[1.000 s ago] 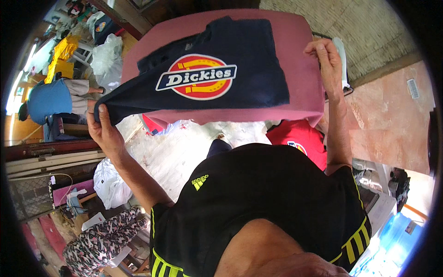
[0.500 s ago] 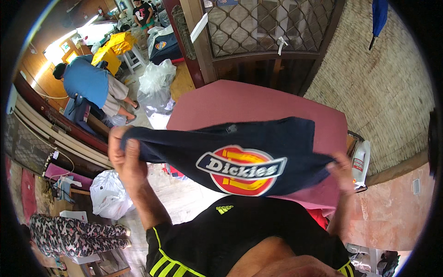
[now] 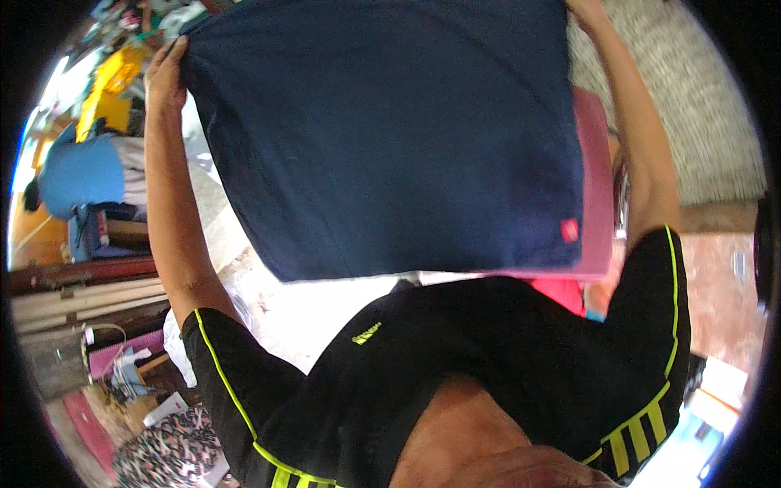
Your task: The person irons a red t-shirt and a dark blue t-shirt on a pink ironing board. They use a white electric iron to smooth the fabric, frequently adjusting the shirts and flipping them over to treat different sections.
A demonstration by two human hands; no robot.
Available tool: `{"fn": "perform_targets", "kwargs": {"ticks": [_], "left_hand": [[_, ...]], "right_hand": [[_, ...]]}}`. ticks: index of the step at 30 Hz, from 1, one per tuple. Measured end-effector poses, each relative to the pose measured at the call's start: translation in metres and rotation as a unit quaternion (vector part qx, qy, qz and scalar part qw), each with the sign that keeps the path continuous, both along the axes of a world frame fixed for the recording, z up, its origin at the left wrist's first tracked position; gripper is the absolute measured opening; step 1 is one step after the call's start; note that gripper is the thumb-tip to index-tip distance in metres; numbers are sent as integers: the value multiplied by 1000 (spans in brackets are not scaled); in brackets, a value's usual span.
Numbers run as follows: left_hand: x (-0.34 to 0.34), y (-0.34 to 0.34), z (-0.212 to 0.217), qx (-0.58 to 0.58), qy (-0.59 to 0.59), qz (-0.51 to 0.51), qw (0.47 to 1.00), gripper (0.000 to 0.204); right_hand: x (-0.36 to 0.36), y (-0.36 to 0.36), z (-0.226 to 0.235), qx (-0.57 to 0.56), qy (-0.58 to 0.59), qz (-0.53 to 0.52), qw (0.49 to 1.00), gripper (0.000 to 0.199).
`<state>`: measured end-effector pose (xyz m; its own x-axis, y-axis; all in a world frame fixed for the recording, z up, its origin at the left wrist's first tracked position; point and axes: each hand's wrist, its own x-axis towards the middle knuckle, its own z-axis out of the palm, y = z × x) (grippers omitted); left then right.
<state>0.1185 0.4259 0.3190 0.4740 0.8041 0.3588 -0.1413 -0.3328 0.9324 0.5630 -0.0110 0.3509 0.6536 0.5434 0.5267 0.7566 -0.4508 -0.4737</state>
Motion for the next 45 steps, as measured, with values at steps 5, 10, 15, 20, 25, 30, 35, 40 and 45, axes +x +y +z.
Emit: {"fn": "perform_targets", "kwargs": {"ticks": [5,10,15,20,25,30,35,40,45], "left_hand": [[-9,-58,-116,116,107,35,987,43],[-100,-169,-225,209,273,-13,939,19],[-158,-244,-250,187,302,69,932,20],[-172,-261,-250,194,314,-13,929,53],[-176,-259,-242,234,331,-67,912,71],[-182,-250,-249,192,326,-65,923,66],[-187,-253,-251,255,329,-49,908,62],[-184,-253,-246,256,322,-21,911,53],[-192,-245,-253,302,336,0,892,40]], "right_hand": [[-17,-1,-139,14,-9,77,997,44],[-120,-124,-221,-161,82,167,969,22],[-200,-205,-234,-162,187,135,959,28],[-223,-219,-235,-142,89,159,973,46],[-230,-223,-227,-169,54,190,966,46],[-224,-227,-245,-152,-21,204,967,26],[-217,-216,-256,-5,181,96,979,16],[-206,-206,-243,2,250,25,968,16],[-193,-172,-180,54,299,103,947,13]]}}
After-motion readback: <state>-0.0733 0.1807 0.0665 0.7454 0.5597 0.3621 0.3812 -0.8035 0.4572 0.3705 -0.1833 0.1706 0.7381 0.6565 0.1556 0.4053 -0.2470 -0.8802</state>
